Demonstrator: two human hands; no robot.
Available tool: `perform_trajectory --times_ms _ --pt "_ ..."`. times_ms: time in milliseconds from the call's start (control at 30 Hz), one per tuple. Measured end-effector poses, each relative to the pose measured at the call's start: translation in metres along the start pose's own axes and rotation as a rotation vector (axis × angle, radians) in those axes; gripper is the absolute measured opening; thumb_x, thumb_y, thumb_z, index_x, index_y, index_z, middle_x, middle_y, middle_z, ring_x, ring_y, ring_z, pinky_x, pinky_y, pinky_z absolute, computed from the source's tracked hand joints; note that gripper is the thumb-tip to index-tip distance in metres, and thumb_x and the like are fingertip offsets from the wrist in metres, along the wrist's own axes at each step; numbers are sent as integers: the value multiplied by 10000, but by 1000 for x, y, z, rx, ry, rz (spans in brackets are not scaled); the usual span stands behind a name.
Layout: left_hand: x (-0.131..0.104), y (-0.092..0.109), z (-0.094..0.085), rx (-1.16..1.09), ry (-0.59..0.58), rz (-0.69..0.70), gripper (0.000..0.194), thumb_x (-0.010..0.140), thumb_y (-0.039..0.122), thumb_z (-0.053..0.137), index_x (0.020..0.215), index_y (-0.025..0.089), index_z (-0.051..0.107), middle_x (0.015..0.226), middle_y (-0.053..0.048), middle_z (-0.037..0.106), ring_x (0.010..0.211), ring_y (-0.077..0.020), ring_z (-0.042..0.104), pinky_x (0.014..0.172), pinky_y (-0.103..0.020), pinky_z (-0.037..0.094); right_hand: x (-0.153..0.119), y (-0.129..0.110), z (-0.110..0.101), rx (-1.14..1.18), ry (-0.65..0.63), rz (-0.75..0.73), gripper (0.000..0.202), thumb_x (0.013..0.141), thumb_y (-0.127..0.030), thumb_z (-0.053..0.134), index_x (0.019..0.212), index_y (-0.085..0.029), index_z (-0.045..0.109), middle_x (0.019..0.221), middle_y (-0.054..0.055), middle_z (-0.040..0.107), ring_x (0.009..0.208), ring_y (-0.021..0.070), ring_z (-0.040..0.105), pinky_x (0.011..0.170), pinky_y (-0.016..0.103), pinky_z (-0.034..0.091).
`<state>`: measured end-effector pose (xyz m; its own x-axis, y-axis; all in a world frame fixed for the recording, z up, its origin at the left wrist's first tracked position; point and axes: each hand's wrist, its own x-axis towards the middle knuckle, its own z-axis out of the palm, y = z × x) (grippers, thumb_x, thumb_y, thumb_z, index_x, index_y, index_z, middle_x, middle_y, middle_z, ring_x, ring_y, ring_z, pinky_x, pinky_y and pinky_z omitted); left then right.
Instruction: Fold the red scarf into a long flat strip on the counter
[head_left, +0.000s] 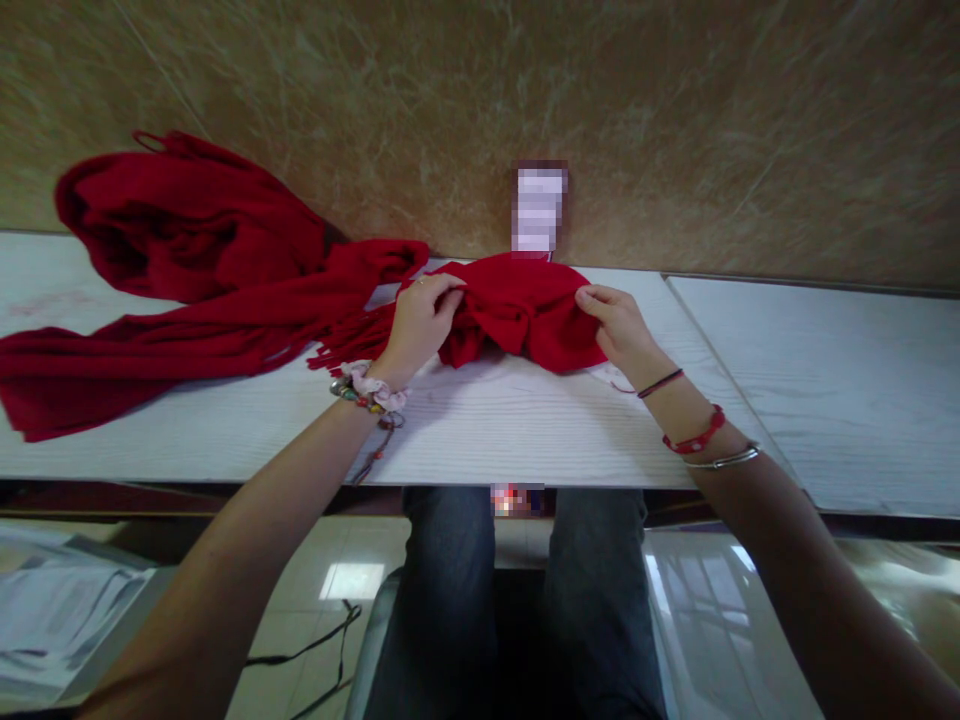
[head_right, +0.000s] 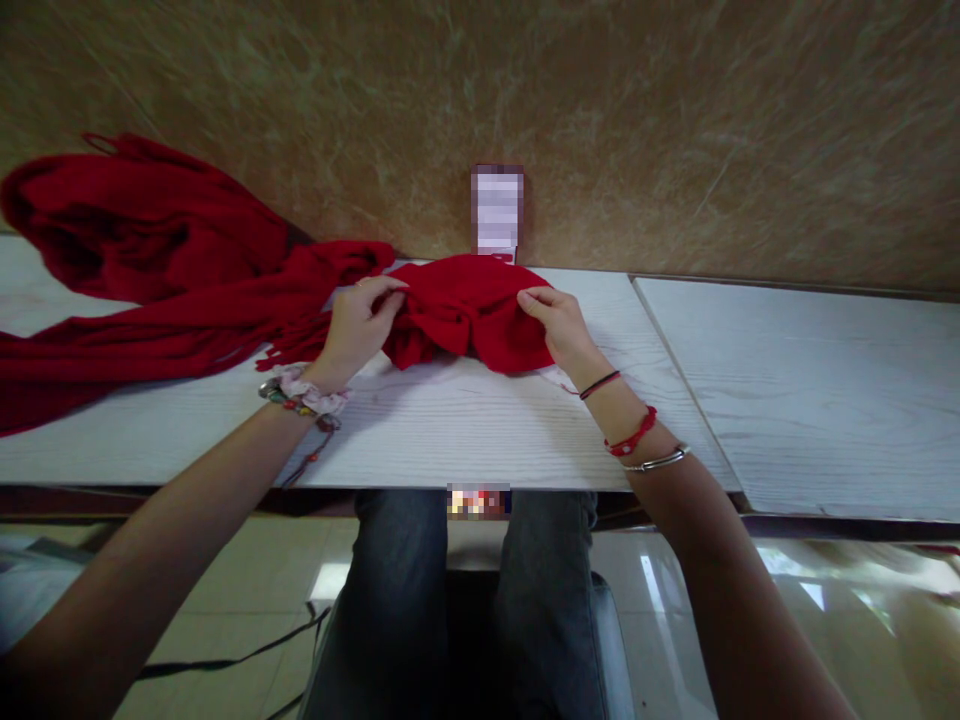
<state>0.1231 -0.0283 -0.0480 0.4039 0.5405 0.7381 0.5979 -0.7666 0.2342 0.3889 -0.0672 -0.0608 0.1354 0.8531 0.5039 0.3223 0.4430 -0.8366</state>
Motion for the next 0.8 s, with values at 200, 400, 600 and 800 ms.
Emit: perform_trajectory --times_ms 200,400,600,800 --pt "-3 22 -9 110 -170 288 318 868 130 402 1055 237 636 1070 -49 624 1040 -202 528 886 -378 400 -9 -17 -2 -531 -69 -305 185 722 -148 563 839 -222 686 906 62 597 906 230 566 874 427 467" --pt "0 34 -16 110 -385 511 233 836 193 480 966 211 673 961 -47 677 997 -221 556 892 -409 381 -16 -32 -4 -557 -462 -517 362 697 -40 482 884 -260 700 1062 46 576 1049 235 520 956 471 436" --pt "-1 31 -11 131 -376 499 194 884 329 530 961 227 675 879 -25 688 951 -197 569 840 -373 378 -19 -33 -1 -534 -539 -556 171 756 -220 643 909 -244 714 1127 72 558 1099 247 490 966 474 428" --pt "-2 29 -10 45 -204 419 207 912 272 480 879 221 678 916 -28 668 937 -186 572 819 -366 406 -18 -37 2 -439 -436 -506 119 815 -251 598 747 -224 692 991 55 585 947 214 558 889 439 461"
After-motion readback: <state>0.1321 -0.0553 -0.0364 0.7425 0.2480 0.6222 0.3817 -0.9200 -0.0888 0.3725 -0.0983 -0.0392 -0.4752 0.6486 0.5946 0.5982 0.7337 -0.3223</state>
